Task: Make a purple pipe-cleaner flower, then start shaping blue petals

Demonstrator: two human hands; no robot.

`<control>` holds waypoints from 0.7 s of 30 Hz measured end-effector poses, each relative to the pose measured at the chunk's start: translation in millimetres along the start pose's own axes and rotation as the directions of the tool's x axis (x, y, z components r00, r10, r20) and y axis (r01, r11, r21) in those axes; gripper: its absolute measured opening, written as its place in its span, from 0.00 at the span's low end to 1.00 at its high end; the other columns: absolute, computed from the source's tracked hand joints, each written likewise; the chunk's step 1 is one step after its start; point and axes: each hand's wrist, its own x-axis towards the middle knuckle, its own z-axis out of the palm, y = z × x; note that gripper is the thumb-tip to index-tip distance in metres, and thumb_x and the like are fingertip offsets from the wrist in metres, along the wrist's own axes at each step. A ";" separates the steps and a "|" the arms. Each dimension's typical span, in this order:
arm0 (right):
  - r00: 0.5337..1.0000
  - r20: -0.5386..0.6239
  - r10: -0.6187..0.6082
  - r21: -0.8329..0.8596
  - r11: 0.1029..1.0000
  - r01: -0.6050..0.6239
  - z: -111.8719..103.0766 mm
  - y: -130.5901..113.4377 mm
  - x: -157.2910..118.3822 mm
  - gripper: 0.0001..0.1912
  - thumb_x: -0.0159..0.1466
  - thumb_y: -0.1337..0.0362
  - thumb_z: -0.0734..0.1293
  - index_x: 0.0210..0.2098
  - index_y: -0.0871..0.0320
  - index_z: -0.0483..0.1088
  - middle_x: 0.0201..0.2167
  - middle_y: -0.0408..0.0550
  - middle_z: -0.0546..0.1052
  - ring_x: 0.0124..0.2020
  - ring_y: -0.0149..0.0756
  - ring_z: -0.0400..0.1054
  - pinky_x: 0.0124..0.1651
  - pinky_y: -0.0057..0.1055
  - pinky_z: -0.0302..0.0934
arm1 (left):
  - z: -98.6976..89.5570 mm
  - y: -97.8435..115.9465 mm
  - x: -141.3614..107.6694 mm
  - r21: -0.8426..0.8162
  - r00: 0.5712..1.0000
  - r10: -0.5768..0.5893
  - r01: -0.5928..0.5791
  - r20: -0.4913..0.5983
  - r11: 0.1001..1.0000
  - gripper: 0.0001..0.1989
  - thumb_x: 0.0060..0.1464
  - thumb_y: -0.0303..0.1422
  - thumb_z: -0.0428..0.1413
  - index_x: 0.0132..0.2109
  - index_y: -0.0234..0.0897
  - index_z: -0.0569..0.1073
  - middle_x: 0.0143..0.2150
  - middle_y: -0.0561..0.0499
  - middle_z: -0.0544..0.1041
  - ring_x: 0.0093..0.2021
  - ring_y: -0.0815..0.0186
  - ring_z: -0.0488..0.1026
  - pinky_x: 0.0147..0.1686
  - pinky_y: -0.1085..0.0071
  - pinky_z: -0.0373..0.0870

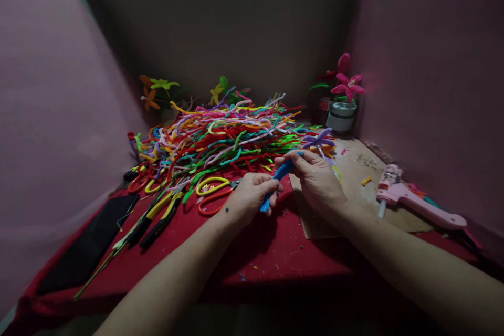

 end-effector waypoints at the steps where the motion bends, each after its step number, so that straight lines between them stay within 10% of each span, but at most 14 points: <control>1: 1.000 0.015 0.011 0.014 1.000 -0.011 -1.3 1.9 0.8 0.06 0.55 0.62 0.67 0.28 0.59 0.70 0.24 0.44 0.77 0.27 0.31 0.70 0.36 0.31 0.63 | -0.6 -0.5 -0.5 -0.002 1.000 -0.004 0.004 0.017 1.000 0.08 0.48 0.32 0.52 0.28 0.30 0.70 0.13 0.56 0.66 0.10 0.76 0.60 0.11 0.80 0.55; 21: 0.991 0.028 0.128 0.258 0.957 -0.131 -2.6 2.5 3.2 0.06 0.57 0.63 0.66 0.25 0.57 0.67 0.26 0.45 0.76 0.36 0.37 0.71 0.43 0.39 0.64 | 9.7 0.8 -6.4 0.097 0.998 -0.039 0.034 0.056 0.995 0.09 0.48 0.34 0.53 0.26 0.31 0.66 0.18 0.50 0.73 0.13 0.73 0.66 0.15 0.79 0.59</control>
